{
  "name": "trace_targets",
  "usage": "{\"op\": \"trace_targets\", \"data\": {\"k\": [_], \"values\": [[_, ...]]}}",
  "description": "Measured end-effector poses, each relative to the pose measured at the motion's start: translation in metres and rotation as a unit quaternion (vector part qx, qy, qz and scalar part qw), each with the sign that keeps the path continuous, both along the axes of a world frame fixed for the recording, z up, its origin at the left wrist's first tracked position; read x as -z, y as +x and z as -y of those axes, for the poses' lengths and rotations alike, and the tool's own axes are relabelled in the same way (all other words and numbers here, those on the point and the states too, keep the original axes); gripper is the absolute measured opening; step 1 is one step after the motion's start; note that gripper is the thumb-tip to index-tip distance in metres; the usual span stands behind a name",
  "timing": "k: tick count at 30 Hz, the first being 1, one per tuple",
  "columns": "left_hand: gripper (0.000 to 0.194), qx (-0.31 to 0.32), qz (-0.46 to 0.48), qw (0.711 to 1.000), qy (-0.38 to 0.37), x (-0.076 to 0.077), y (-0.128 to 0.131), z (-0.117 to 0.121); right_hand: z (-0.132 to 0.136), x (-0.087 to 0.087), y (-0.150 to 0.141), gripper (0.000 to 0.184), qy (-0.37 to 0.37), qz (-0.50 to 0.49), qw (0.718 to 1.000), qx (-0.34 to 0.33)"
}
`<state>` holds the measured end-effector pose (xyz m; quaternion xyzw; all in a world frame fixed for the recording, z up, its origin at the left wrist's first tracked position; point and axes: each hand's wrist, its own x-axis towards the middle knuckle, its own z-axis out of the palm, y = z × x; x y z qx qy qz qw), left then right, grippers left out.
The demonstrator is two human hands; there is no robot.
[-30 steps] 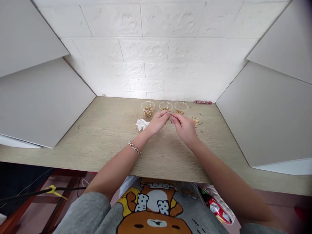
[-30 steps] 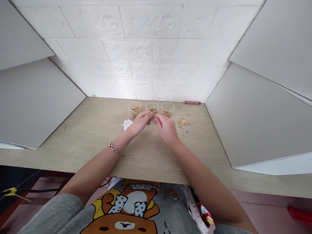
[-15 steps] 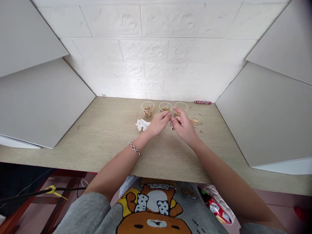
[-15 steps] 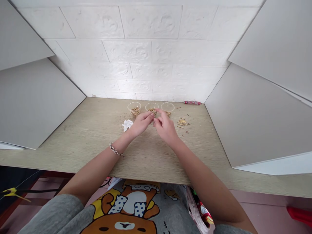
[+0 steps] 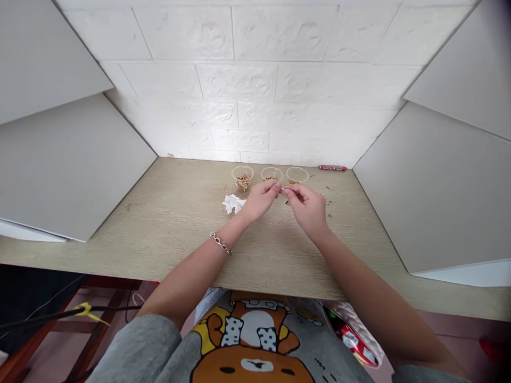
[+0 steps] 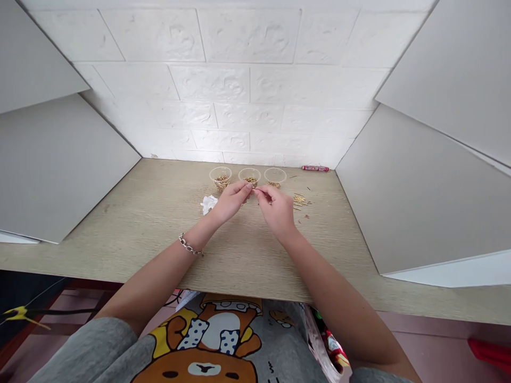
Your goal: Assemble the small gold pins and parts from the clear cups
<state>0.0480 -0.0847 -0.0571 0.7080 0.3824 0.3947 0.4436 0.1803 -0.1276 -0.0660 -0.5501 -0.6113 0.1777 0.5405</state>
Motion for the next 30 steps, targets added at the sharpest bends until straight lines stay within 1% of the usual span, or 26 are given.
{"op": "trace_targets", "data": {"k": [3,7,10,12,16,22,25,30], "values": [[0.028,0.014,0.034,0.999,-0.032,0.0024,-0.0001,-0.0024,-0.0033,0.0026,0.0024,0.023,-0.005,-0.038,0.999,0.006],[0.025,0.034,0.060,0.996,-0.055,0.0040,0.0005,-0.0018,-0.0058,0.0037,0.0032,0.021,-0.026,-0.069,0.997,-0.013],[0.025,0.045,0.061,0.995,-0.066,0.0024,0.0012,0.0005,-0.0051,0.0021,0.0020,0.020,-0.040,-0.084,0.995,-0.024],[0.023,0.041,0.052,0.995,-0.069,0.0005,0.0016,0.0021,-0.0042,0.0008,0.0011,0.019,-0.045,-0.089,0.995,-0.029],[0.020,0.031,0.047,0.996,-0.068,-0.0028,0.0019,0.0046,-0.0035,-0.0003,0.0007,0.019,-0.057,-0.094,0.993,-0.042],[0.024,0.055,0.043,0.996,-0.061,-0.0030,-0.0009,0.0037,-0.0047,0.0003,0.0028,0.019,-0.071,-0.099,0.991,-0.053],[0.025,0.061,0.022,0.997,-0.048,-0.0021,-0.0022,0.0010,-0.0051,0.0007,0.0039,0.018,-0.078,-0.097,0.991,-0.050],[0.026,0.046,-0.019,0.998,-0.023,-0.0022,-0.0024,-0.0012,-0.0039,0.0005,0.0031,0.017,-0.071,-0.087,0.993,-0.033]]}}
